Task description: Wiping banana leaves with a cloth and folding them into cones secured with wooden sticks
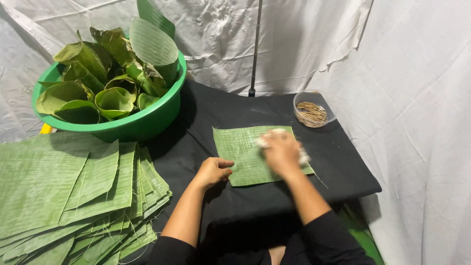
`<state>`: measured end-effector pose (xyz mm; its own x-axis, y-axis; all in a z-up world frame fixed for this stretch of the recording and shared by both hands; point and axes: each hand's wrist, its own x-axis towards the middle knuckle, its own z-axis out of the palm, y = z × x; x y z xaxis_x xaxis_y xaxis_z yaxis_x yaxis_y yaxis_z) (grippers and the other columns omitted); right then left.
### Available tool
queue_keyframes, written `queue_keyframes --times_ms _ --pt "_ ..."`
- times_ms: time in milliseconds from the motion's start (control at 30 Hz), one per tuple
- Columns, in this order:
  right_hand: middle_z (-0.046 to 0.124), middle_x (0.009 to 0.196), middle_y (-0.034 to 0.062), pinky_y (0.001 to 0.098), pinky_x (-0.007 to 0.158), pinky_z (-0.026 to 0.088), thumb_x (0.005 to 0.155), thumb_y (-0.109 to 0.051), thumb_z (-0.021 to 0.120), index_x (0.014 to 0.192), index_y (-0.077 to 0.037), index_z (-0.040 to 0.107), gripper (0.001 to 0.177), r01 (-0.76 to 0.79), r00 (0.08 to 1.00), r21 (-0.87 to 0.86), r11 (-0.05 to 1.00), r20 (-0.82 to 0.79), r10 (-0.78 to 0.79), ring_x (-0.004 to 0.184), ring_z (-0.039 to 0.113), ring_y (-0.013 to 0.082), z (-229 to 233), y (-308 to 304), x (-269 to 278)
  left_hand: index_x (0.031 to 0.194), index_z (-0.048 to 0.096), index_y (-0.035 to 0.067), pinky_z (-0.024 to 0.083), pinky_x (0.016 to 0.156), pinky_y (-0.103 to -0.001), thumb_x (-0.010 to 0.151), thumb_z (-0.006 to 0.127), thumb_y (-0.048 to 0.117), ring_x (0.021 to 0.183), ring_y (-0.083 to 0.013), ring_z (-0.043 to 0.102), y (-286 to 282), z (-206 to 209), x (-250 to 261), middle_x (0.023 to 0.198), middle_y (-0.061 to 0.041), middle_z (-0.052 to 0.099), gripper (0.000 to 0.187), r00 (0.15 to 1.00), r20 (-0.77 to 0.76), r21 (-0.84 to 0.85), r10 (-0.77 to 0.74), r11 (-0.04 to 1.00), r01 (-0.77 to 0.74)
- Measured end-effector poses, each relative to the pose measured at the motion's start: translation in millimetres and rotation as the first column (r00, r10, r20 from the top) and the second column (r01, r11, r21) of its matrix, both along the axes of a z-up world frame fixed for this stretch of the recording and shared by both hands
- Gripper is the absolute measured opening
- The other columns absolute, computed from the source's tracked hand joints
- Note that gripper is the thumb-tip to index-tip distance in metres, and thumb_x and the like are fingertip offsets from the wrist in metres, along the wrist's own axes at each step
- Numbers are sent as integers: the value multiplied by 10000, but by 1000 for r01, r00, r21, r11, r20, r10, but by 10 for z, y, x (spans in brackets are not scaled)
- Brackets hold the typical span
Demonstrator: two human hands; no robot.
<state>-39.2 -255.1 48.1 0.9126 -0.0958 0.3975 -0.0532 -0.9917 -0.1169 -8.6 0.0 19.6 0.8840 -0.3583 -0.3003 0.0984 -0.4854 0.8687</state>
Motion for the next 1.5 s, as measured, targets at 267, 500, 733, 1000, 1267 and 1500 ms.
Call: queue_keyframes --times_ms 267,500,733,1000,1267,1500 --pt "238 1705 -17 786 1154 91 1017 -605 402 1525 -533 386 514 -91 793 249 964 -567 222 1549 83 504 261 492 94 1005 832 135 594 618 -255 783 774 110 592 -151 749 3 -28 21 664 -81 766 231 999 -35 28 40 999 -39" --pt "299 1655 -50 609 1024 372 1029 -574 392 1512 -573 392 483 213 834 58 975 -531 -151 1374 378 429 -213 -521 308 981 826 83 582 603 -240 779 757 75 577 -153 739 -11 139 -68 642 -93 745 214 991 -75 -17 109 994 -111" --pt "460 1552 -38 531 959 397 1009 -522 488 1384 -455 610 400 156 936 -39 987 -313 -161 1283 448 372 -94 -75 421 1063 788 62 603 624 -272 764 776 48 588 -174 752 10 -34 53 674 -83 745 300 996 -20 -72 84 994 -85" --pt "276 1673 39 688 1124 228 1056 -473 417 1580 -422 354 530 -140 851 221 965 -471 231 1504 225 448 -202 639 747 888 811 73 591 563 -275 755 782 78 575 -172 742 -41 -178 104 683 -93 755 136 997 -26 -13 78 997 -78" --pt "355 1638 -50 639 1081 310 1047 -523 436 1523 -519 423 476 88 907 148 985 -422 -18 1451 319 381 -349 -339 887 873 810 55 593 581 -257 752 762 50 570 -171 742 -54 13 50 668 -101 751 130 990 -79 -22 115 993 -117" --pt "496 1533 -114 519 983 402 1014 -527 468 1369 -530 590 376 230 950 -4 973 -216 -225 1299 452 306 -405 -566 789 849 810 76 589 596 -246 740 756 60 585 -171 748 -55 9 14 657 -92 749 123 992 -51 -31 117 992 -119"
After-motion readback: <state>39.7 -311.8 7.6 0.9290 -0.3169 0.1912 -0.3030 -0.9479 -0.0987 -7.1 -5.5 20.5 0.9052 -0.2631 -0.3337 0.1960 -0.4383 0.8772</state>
